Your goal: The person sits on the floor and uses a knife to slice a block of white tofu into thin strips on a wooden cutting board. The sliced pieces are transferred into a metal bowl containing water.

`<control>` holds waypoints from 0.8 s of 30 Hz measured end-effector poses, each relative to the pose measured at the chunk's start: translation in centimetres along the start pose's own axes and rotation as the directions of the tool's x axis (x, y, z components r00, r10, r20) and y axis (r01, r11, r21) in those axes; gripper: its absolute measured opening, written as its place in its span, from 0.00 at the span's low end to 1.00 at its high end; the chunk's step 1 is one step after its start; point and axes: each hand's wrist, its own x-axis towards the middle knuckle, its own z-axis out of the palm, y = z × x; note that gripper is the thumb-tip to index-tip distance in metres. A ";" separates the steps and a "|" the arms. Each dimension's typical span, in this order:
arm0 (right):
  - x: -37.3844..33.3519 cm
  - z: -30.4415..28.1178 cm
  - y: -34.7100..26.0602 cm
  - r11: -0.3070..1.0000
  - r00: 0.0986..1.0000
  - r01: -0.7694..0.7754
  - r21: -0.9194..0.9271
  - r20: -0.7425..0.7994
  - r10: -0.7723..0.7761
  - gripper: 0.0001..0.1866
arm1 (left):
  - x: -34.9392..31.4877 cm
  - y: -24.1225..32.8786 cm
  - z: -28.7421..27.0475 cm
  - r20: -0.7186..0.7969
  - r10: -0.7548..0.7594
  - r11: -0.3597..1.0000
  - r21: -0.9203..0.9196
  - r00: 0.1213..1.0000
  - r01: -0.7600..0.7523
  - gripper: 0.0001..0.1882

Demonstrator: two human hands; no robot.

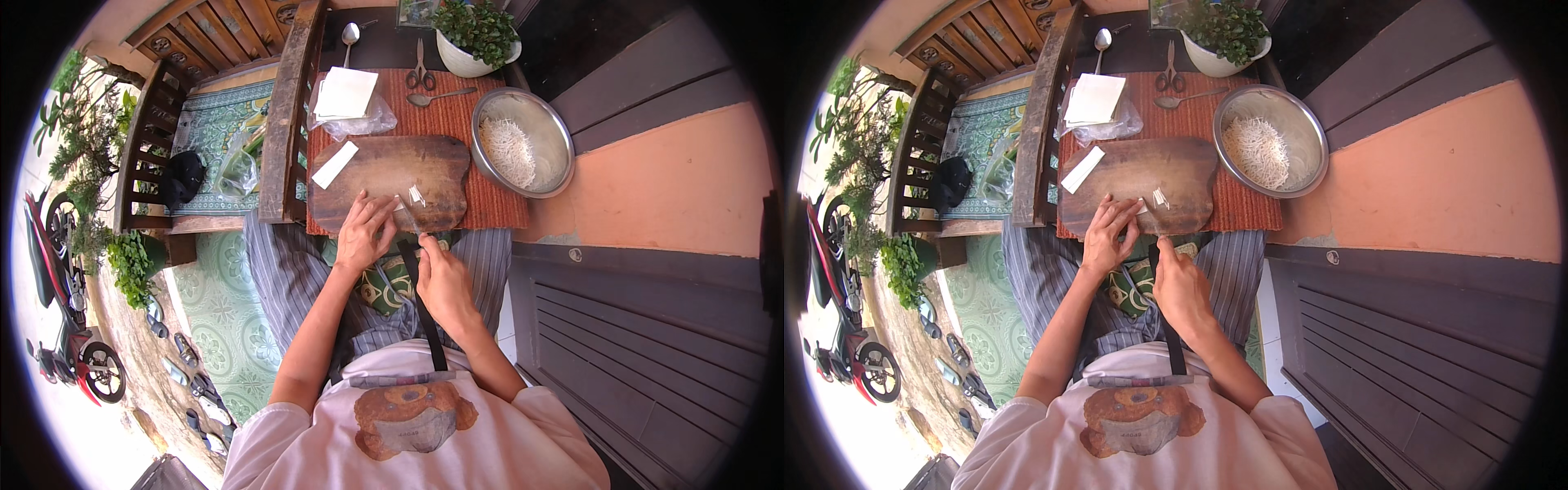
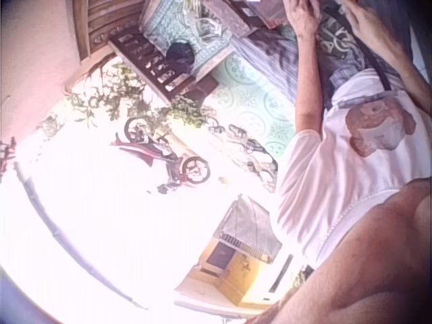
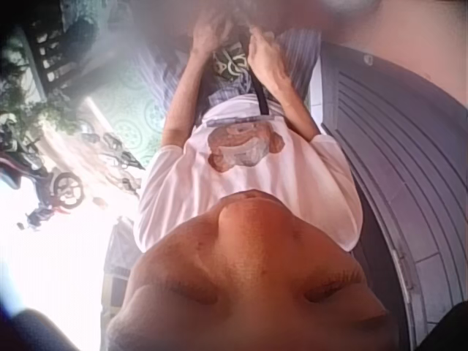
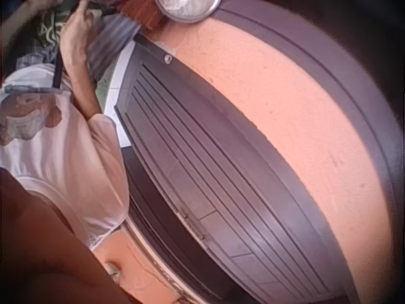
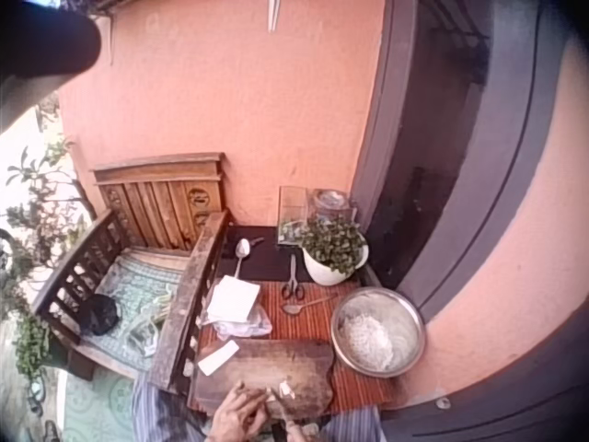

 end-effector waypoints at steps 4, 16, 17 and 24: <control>0.3 -0.6 -1.3 0.996 0.997 -0.052 -0.075 0.061 0.057 0.13 | 0.2 0.2 0.0 -0.034 0.024 1.000 0.003 0.999 -0.024 0.22; 1.6 -2.6 -3.9 0.994 0.979 -0.102 -0.051 0.172 0.109 0.11 | 0.3 0.5 0.0 -0.037 0.017 1.000 0.008 0.999 -0.016 0.23; 1.5 -2.7 -3.9 0.994 0.979 -0.101 -0.052 0.174 0.109 0.11 | 0.3 0.5 0.1 -0.038 0.015 1.000 0.012 0.999 -0.015 0.23; -0.2 -3.0 -3.4 0.993 0.978 -0.105 -0.056 0.176 0.114 0.11 | 0.3 0.5 0.1 -0.043 0.007 1.000 0.008 0.999 -0.007 0.22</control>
